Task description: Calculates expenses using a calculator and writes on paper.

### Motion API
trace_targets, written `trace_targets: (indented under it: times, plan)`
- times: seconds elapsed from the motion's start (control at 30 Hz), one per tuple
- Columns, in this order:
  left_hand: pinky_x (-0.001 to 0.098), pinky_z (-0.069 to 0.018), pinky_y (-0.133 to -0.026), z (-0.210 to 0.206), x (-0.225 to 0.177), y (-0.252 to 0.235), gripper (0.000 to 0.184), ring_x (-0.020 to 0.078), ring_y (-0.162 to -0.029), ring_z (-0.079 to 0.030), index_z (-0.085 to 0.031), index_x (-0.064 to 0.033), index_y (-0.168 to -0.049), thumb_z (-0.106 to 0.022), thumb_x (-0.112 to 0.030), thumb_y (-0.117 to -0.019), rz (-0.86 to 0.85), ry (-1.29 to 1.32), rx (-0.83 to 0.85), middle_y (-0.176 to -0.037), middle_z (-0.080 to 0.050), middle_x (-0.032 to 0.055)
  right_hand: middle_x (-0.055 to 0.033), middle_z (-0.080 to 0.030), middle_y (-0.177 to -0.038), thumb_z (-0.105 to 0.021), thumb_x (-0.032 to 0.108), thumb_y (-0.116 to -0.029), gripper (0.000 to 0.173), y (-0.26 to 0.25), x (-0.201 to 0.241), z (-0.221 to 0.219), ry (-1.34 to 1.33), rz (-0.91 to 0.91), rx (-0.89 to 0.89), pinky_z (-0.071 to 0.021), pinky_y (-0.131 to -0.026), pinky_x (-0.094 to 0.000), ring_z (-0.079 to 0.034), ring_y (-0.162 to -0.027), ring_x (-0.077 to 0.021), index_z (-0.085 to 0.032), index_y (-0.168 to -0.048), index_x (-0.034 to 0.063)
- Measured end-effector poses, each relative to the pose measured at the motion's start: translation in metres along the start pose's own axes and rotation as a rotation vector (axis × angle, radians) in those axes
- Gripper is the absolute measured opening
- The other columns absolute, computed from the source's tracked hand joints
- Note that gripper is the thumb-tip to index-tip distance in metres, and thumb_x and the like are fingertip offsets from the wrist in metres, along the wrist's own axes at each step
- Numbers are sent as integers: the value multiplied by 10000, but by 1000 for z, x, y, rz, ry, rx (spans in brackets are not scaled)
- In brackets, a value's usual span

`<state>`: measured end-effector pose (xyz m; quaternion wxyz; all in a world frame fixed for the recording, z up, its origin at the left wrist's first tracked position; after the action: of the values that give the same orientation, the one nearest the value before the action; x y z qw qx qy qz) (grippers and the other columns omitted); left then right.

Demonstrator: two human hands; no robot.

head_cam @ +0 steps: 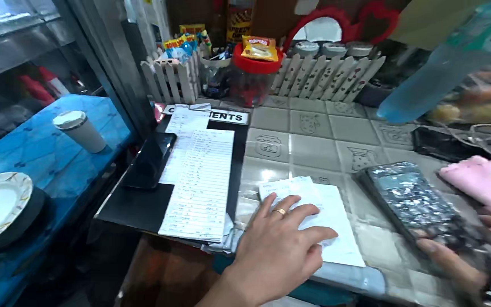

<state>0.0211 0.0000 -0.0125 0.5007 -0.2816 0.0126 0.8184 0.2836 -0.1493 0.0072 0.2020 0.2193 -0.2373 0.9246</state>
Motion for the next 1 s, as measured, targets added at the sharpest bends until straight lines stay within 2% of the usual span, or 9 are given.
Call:
trace_targets:
  times: [0.07,0.13,0.2,0.3,0.4,0.47,0.6,0.73,1.0]
  plan:
    - [545,-226,-1251,-1,1,0,297,174,-1490,-368,-716,-365,-1261,-561,-331,-1010,-7,1,-39,-1444,-585,-91,-369,-450,-1450,-749,477,-863,892,18,6,0,40,-28,-27,-467,-1067,-491,-529,-1307,-398,-396,-1417,-126]
    - [538,-262,-1239,-1,2,-1,316,180,-1488,-375,-698,-334,-1280,-591,-367,-985,4,-12,-86,-1477,-556,-68,-329,-496,-1437,-750,574,-839,910,33,15,-2,96,-41,-103,-468,-1006,-617,-556,-1272,-434,-454,-1400,-79]
    - [530,-333,-1203,0,4,-1,412,225,-1482,-380,-671,-302,-1315,-659,-414,-918,34,-23,-156,-1530,-497,-7,-294,-540,-1420,-741,622,-824,889,46,25,-8,144,-14,-174,-457,-978,-664,-569,-1259,-445,-502,-1361,-45]
    - [574,-314,-1196,0,9,-1,527,257,-1479,-379,-645,-286,-1341,-690,-506,-865,87,-39,-199,-1532,-488,14,-212,-630,-1339,-729,589,-866,684,65,25,-22,121,101,-265,-416,-1036,-644,-580,-1266,-385,-583,-1285,69]
    - [650,-298,-1148,0,9,0,555,301,-1441,-408,-672,-309,-1286,-686,-609,-819,132,-103,-247,-1394,-580,15,-9,-671,-1290,-662,520,-953,356,70,24,-35,17,259,-323,-369,-1143,-494,-537,-1339,-231,-602,-1175,249]
    - [656,-318,-1115,1,8,-1,573,311,-1398,-446,-678,-310,-1265,-692,-636,-794,149,-135,-264,-1326,-608,16,45,-681,-1284,-594,506,-997,268,68,28,-37,-18,324,-293,-337,-1157,-483,-525,-1352,-204,-595,-1131,274]
    - [625,-296,-1163,2,8,-1,607,272,-1396,-467,-653,-280,-1317,-677,-630,-822,163,-125,-207,-1335,-618,6,46,-703,-1219,-511,516,-1026,288,61,34,-40,11,348,-206,-291,-1166,-480,-530,-1330,-174,-619,-1077,253]
    - [612,-282,-1190,1,9,0,626,256,-1450,-419,-625,-265,-1367,-661,-621,-853,144,-107,-173,-1416,-588,-18,51,-708,-1201,-512,501,-1023,267,58,33,-39,-54,335,-213,-345,-1137,-472,-548,-1308,-187,-604,-1090,259]
    - [623,-281,-1185,-2,10,1,568,241,-1461,-412,-657,-303,-1328,-589,-647,-882,112,-137,-183,-1457,-567,-32,56,-682,-1247,-531,461,-1029,233,61,28,-29,-123,307,-227,-368,-1161,-435,-535,-1337,-186,-580,-1132,258]
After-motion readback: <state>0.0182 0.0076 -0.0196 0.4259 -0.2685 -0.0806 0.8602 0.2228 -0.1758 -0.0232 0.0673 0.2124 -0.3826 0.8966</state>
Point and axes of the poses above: each hand's wrist, its own y-axis away from the middle knuckle, its own z-axis out of the back of the hand, x = y × z, the point moved 2 cm from there along -y, towards the middle knuckle
